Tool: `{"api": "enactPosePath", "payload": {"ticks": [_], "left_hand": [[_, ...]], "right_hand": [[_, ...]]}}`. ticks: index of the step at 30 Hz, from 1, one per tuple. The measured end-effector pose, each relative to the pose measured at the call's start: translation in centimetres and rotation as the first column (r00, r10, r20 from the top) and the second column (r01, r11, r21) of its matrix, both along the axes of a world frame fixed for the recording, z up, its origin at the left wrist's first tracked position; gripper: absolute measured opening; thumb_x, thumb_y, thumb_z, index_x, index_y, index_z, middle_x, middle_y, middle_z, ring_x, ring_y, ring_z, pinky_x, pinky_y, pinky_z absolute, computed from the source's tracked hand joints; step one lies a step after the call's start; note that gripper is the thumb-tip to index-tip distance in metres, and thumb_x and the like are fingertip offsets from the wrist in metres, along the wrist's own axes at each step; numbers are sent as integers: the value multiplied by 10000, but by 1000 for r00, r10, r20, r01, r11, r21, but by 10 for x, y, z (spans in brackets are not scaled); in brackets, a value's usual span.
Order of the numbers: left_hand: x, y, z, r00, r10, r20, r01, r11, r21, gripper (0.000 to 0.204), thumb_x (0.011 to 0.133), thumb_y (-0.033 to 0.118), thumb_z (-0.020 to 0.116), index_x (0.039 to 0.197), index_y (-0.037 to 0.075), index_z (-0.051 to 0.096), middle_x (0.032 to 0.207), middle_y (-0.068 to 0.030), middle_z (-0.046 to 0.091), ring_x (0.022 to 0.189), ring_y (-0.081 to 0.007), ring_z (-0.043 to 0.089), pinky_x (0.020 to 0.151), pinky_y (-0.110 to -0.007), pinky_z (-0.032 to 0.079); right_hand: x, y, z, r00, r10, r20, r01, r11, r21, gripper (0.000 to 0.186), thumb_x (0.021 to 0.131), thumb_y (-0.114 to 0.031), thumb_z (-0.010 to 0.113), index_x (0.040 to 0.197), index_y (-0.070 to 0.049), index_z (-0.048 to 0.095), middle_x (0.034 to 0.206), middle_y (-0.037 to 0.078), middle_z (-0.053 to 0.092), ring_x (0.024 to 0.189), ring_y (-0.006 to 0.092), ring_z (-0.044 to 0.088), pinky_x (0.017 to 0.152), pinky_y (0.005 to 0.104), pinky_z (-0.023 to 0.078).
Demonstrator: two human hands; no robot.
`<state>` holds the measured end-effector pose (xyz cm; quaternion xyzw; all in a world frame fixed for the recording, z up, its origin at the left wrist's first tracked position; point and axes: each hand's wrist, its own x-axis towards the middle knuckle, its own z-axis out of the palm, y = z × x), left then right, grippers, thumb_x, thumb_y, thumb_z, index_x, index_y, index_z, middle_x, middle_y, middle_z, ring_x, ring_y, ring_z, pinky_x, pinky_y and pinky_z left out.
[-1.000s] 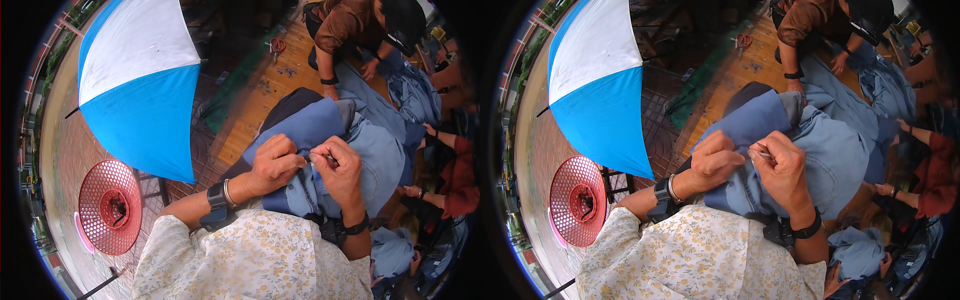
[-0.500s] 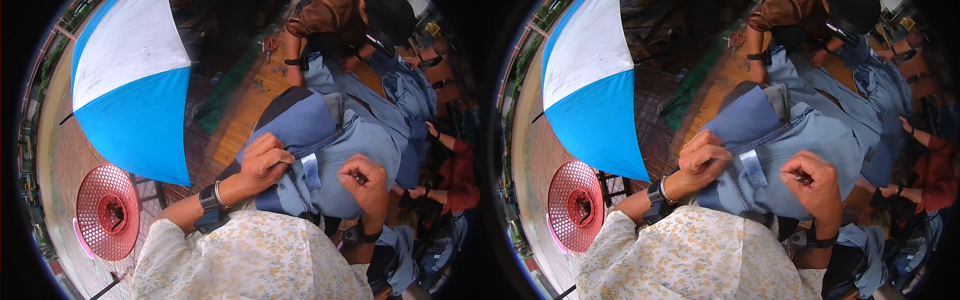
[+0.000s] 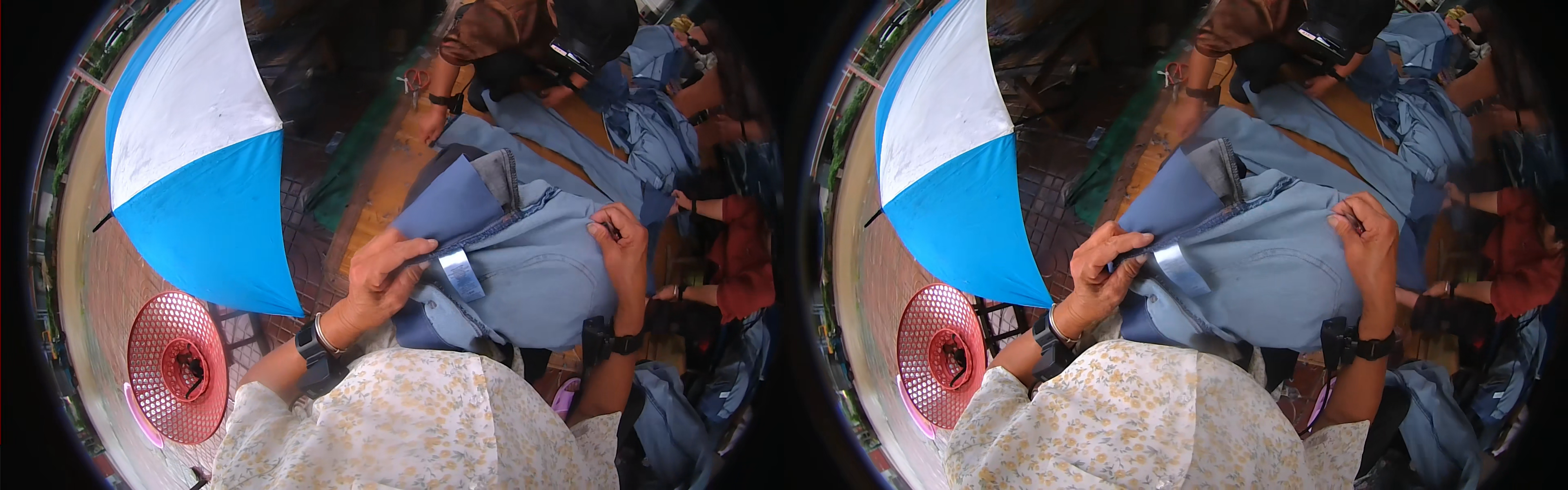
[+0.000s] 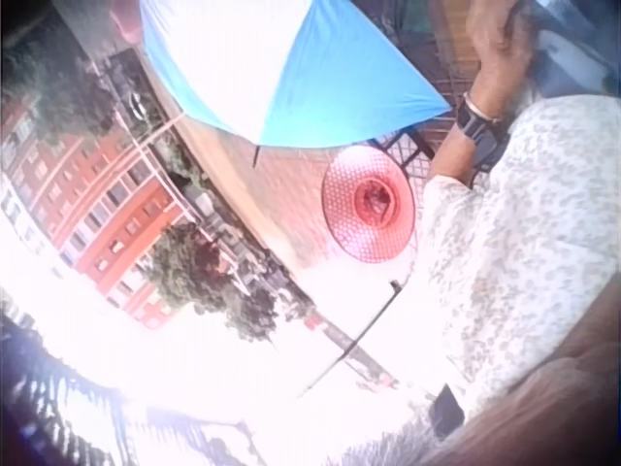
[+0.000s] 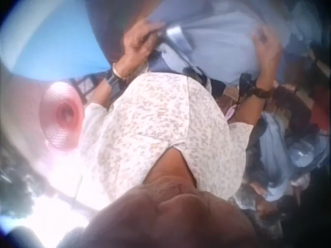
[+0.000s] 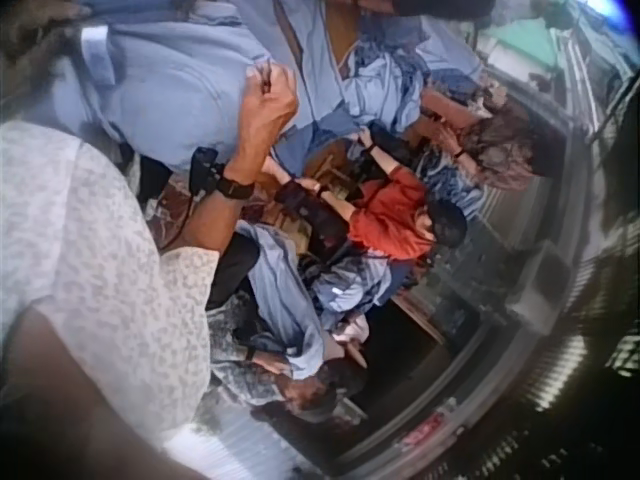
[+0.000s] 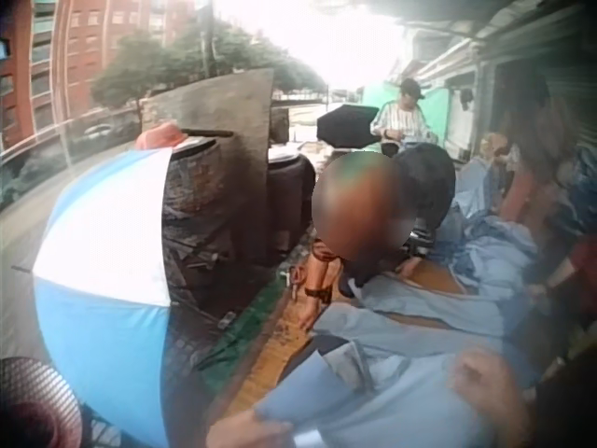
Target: Inspecting and trimming loose threads from denim trousers.
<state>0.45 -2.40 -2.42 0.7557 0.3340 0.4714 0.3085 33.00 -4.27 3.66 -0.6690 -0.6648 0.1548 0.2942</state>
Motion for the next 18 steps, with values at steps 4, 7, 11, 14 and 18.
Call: {"api": "enactPosePath", "payload": {"ticks": [4,7,11,14,18], "left_hand": [[1,10,13,999,46,-5,-46,998,-50,184,741,6,665,923,11,637,728,-68,568,640,-153,503,570,-243,388],[4,35,31,994,101,32,-105,986,130,178,720,-12,656,892,27,634,738,-66,574,647,-163,519,564,-245,400],[22,74,101,980,145,137,-197,822,535,208,636,-69,630,828,11,626,747,-85,589,641,-182,539,548,-256,421],[20,76,134,940,175,294,-339,592,731,220,596,-80,618,795,15,627,746,-89,572,645,-195,534,548,-264,423],[-18,85,51,953,225,-201,-107,876,471,253,556,-47,623,776,75,592,786,-59,547,753,-245,518,643,-324,389]], "right_hand": [[11,-9,3,993,-90,-78,103,976,194,115,745,-19,634,794,25,540,797,28,540,652,86,454,591,211,374],[11,-13,26,984,-116,-138,168,865,472,91,777,-21,622,776,15,538,804,23,538,655,83,450,577,202,362],[-15,-45,94,922,-294,-253,372,488,790,85,840,-36,557,825,47,560,854,77,571,691,136,524,617,217,430],[-5,-91,90,963,-215,-164,210,213,954,128,853,-38,498,815,76,542,848,98,583,683,174,556,598,249,473],[-47,-78,51,980,194,40,-198,958,206,102,639,22,626,714,-25,574,664,91,534,571,194,545,493,275,403]]}}
